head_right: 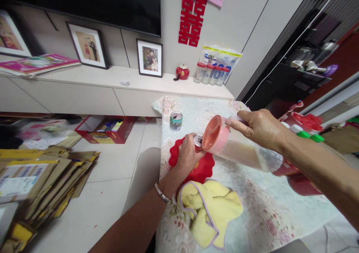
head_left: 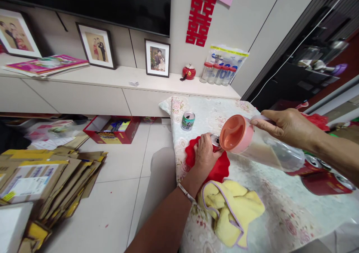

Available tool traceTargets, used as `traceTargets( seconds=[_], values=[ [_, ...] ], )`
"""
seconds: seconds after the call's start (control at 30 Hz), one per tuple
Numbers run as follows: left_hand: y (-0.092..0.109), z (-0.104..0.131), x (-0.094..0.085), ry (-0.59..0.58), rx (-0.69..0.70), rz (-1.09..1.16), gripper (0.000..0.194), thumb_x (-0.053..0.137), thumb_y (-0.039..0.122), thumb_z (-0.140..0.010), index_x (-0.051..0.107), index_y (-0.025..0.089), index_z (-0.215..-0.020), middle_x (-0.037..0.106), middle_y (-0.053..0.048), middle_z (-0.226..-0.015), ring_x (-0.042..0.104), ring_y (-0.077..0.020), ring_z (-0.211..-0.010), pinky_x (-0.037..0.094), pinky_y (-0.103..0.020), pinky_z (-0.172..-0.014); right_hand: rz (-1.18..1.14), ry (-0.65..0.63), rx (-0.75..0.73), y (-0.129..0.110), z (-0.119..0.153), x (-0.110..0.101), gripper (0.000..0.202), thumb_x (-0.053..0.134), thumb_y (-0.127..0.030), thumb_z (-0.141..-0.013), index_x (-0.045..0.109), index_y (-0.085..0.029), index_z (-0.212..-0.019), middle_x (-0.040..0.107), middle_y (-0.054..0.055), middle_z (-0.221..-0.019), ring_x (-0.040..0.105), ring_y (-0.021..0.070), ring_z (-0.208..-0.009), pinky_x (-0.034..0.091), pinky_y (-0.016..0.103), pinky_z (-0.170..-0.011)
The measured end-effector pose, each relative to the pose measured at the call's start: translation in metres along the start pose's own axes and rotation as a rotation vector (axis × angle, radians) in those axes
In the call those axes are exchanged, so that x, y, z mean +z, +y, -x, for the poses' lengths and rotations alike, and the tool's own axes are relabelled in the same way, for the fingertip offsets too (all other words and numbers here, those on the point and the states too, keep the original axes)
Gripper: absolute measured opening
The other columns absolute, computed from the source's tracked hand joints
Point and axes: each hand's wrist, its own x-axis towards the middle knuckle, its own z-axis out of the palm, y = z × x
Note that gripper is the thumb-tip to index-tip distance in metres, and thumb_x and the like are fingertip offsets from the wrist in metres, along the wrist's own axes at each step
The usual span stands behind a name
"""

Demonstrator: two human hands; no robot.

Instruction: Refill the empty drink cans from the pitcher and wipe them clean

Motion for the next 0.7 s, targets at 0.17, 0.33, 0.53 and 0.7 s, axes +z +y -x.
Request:
traceTargets(
  seconds=[0.17, 0.33, 0.53, 0.7],
  values=[
    [-0.0006, 0.0001, 0.0009, 0.002, -0.01, 0.0, 0.055, 0.081, 0.027, -0.082, 0.049, 0.026, -0.127, 0.063, -0.01, -0.135, 0.058, -0.0301, -0.135, 0.048, -0.044, -0.106, -0.001, 0.009, -0.021, 0.0025, 0.0, 0.0005, 0.08, 0.025, -0.098, -0.083, 0.048, -0.024, -0.064, 0.041, -0.003, -0.05, 0.035, 0.0123, -0.047, 0.029, 0.03, -0.05],
    [0.0002, 0.0007, -0.0001, 0.003, -0.008, -0.001, 0.054, 0.079, 0.029, -0.084, 0.049, 0.026, -0.128, 0.063, -0.01, -0.136, 0.058, -0.0298, -0.134, 0.048, -0.043, -0.105, 0.002, 0.005, -0.004, 0.0016, 0.0004, 0.0003, 0.081, 0.024, -0.099, -0.082, 0.047, -0.024, -0.064, 0.04, -0.003, -0.05, 0.035, 0.0125, -0.048, 0.029, 0.03, -0.05],
    [0.0014, 0.0008, -0.0013, -0.005, -0.013, -0.006, 0.054, 0.079, 0.029, -0.084, 0.048, 0.026, -0.128, 0.063, -0.01, -0.136, 0.057, -0.0299, -0.136, 0.048, -0.043, -0.105, 0.006, -0.008, 0.024, -0.0007, -0.0003, -0.0003, 0.083, 0.022, -0.101, -0.079, 0.048, -0.024, -0.064, 0.041, -0.003, -0.05, 0.037, 0.0136, -0.048, 0.03, 0.031, -0.051],
    [0.0014, -0.0001, -0.0016, -0.009, -0.016, -0.007, 0.054, 0.08, 0.029, -0.084, 0.048, 0.026, -0.127, 0.063, -0.01, -0.136, 0.057, -0.0298, -0.135, 0.048, -0.043, -0.106, 0.006, -0.007, 0.019, -0.0014, -0.0002, -0.0008, 0.082, 0.022, -0.101, -0.08, 0.046, -0.025, -0.063, 0.04, -0.003, -0.049, 0.037, 0.0135, -0.047, 0.029, 0.031, -0.051]
  ],
)
